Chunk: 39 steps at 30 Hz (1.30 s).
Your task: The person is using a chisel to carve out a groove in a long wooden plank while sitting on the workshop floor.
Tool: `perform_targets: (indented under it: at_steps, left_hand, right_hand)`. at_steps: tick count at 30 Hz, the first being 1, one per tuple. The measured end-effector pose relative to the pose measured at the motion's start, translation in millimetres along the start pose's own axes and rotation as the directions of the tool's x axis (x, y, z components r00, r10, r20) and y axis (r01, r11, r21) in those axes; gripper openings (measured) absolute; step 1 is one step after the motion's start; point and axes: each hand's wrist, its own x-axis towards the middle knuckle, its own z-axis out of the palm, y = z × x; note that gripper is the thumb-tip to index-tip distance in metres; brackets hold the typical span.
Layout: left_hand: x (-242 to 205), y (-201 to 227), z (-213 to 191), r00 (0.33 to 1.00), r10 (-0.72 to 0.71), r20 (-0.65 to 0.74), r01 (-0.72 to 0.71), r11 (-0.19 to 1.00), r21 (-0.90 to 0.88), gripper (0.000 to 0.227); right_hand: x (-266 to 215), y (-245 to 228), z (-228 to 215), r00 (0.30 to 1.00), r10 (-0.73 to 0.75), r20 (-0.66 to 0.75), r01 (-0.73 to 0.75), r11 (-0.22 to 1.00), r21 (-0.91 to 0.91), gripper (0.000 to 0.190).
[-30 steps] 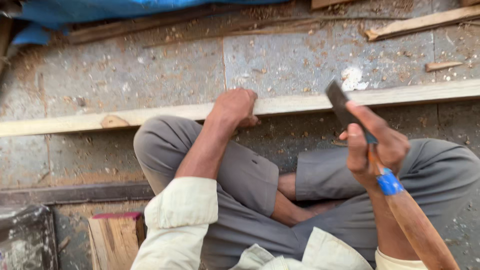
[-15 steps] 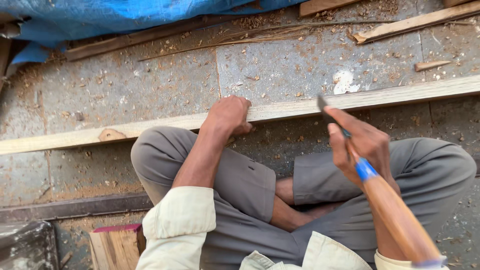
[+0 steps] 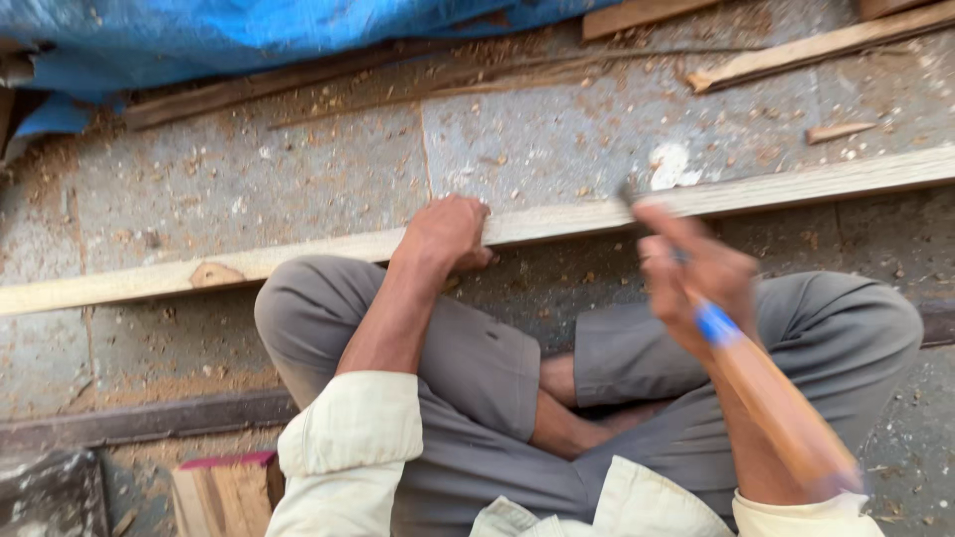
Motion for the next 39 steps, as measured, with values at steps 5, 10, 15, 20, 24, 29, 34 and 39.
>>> perform_targets:
  at_steps: [5,10,15,20,24,29,34,39]
  left_hand:
    - [2.4,-0.9,-5.7,1.0,0.004,-0.027,-0.003,1.0,0.023,0.052]
    - [2.7,5.4,-9.2,1.0,-0.027,0.011,0.027,1.0,-0.003,0.047]
    - [-1.7,2.7,-7.3,1.0,-0.02,-0.008,0.019,1.0,-0.016,0.046]
    - [1.8,6.7,-15.6,1.0,-0.018,-0.009,0.018,1.0,0.008,0.046]
    - [-2.3,3.2,-4.9,1.0,-0.026,-0.002,0.026,1.0,-0.008,0.048]
    - [4.8,5.6,-13.1,0.995,-0.074,0.061,0.073,0.997,0.027,0.046]
    - [-4.4,3.0,-0.6,1.0,-0.027,0.002,0.027,0.999,-0.021,0.052]
    - [7.2,1.2,-11.0,1.0,-0.024,-0.001,0.024,1.0,0.006,0.052]
  right_hand:
    - [2.9,-1.3,-0.4,0.996,0.058,-0.062,-0.048,0.988,0.148,0.031]
    - [-5.5,7.2,-8.1,0.996,0.077,0.051,-0.078,0.997,0.012,0.034]
    - [-9.2,12.0,-7.8,0.996,-0.009,-0.088,0.01,1.0,0.012,0.032]
    - [-4.2,13.3,-10.9,0.984,0.136,0.117,-0.127,0.989,-0.078,0.036]
    - [-8.5,14.9,-7.2,0.995,0.011,-0.104,-0.005,0.998,0.055,0.031]
    - [0.4,14.6,-12.9,0.998,0.006,0.06,0.004,0.985,-0.174,0.031]
    - [-0.6,7.7,-12.5,0.988,-0.142,-0.061,0.13,0.976,-0.174,0.028]
    - [12.6,9.3,-10.6,0.997,-0.023,-0.076,0.017,0.997,-0.08,0.03]
